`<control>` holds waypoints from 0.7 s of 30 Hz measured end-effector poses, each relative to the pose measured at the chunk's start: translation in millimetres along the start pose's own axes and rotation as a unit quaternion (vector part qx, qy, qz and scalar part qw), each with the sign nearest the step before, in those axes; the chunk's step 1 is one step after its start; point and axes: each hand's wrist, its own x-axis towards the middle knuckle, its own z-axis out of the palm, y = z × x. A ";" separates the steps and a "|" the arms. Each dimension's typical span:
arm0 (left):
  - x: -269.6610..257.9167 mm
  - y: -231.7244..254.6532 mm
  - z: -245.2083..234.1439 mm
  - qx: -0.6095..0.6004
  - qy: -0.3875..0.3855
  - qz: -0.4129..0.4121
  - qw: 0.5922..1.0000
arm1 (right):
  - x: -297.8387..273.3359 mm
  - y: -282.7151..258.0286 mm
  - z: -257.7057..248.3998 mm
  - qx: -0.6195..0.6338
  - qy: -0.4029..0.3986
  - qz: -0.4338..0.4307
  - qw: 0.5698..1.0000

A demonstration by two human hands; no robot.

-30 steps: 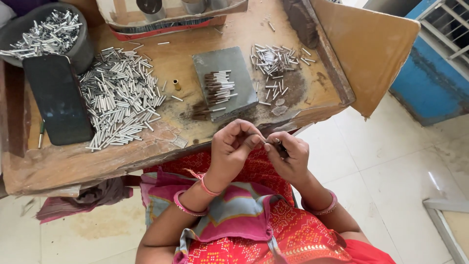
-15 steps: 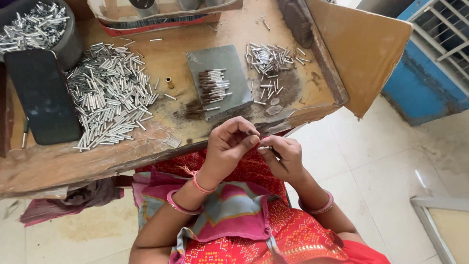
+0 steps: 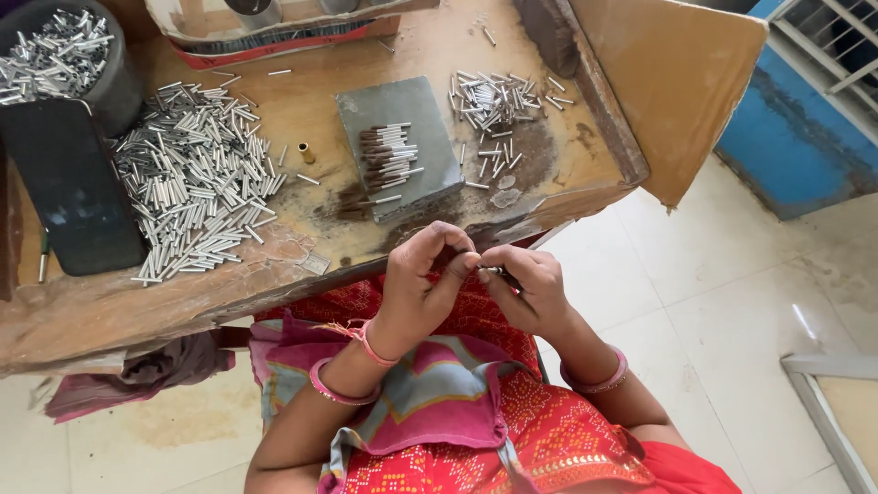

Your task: Manually assembling small metal pins into a component base at a workshop table.

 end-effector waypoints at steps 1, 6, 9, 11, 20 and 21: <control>1.8 3.5 -2.3 0.001 -0.001 0.000 1.000 | 2.6 1.3 -1.5 0.001 0.002 0.000 1.000; 6.6 8.3 -17.6 0.069 -0.023 0.070 0.995 | 16.6 13.5 -4.1 -0.008 0.008 0.003 1.000; 13.3 7.9 -29.7 0.243 0.076 0.088 0.963 | 46.6 19.7 -8.3 -0.074 0.035 0.005 0.997; 21.8 7.3 -39.0 0.322 0.089 0.112 0.936 | 60.6 27.7 -10.7 -0.124 0.023 -0.001 0.992; 45.7 -14.4 -50.2 0.450 0.119 0.104 0.879 | 63.8 35.0 -14.9 -0.245 -0.094 0.047 0.964; 47.9 -14.0 -49.6 0.458 0.121 0.112 0.874 | 62.8 34.1 -15.2 -0.236 -0.092 0.046 0.966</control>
